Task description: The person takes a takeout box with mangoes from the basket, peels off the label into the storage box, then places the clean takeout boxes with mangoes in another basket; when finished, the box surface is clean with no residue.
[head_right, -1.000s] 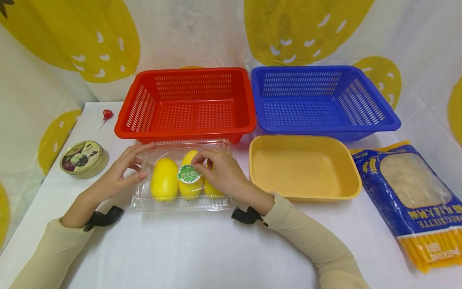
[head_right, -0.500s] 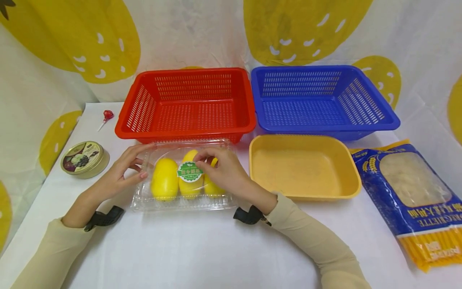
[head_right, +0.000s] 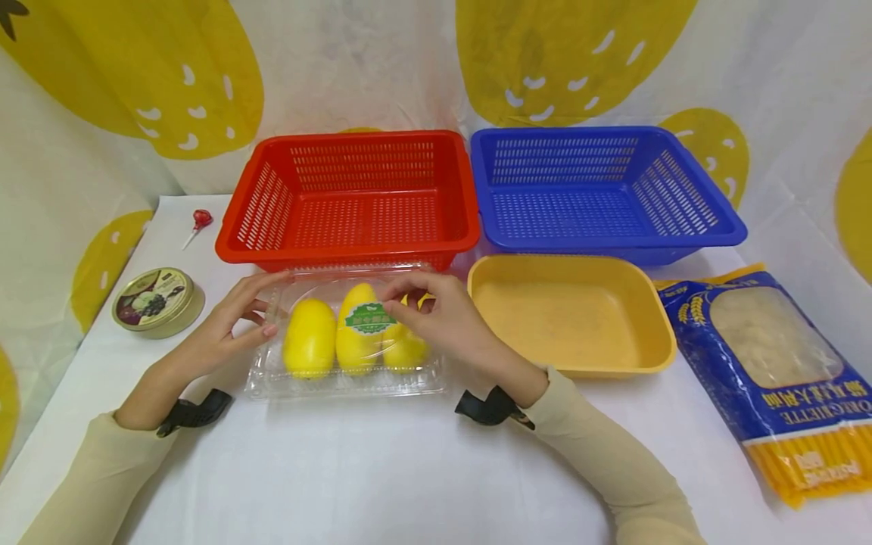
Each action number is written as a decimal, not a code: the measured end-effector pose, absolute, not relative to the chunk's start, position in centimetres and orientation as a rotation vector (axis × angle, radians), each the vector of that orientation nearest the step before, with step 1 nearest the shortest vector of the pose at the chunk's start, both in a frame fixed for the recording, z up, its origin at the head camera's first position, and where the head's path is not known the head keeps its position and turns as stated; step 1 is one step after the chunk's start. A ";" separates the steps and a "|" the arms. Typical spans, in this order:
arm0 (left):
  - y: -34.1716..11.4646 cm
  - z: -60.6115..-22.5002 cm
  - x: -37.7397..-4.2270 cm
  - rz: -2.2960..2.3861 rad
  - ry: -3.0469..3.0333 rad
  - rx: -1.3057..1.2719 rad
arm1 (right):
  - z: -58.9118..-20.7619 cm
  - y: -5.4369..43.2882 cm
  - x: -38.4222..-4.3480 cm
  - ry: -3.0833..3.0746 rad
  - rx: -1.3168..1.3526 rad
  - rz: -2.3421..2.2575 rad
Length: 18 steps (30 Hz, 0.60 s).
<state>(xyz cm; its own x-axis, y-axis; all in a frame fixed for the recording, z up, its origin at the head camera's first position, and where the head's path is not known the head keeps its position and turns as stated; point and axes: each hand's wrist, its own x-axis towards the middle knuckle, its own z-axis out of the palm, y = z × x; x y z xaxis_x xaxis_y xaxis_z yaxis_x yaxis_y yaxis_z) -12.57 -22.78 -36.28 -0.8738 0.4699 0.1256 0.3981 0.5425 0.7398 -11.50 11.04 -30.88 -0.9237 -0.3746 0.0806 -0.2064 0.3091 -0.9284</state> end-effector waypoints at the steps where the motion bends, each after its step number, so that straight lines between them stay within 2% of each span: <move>1: -22.8 -36.3 -12.6 1.252 2.680 0.756 | -30.9 11.3 -11.5 2.427 -0.516 -1.671; 18: -22.8 -36.3 -12.6 1.255 2.675 0.762 | -30.2 16.3 -11.2 2.558 -0.475 -1.708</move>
<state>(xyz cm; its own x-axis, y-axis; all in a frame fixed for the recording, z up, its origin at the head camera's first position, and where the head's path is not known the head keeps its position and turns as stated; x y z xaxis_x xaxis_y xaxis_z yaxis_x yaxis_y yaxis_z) -12.60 -22.79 -36.32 -0.8715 0.4739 0.1262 0.3998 0.5377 0.7423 -11.19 16.29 -30.21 -0.9530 -0.2668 0.1433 -0.2346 0.3512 -0.9064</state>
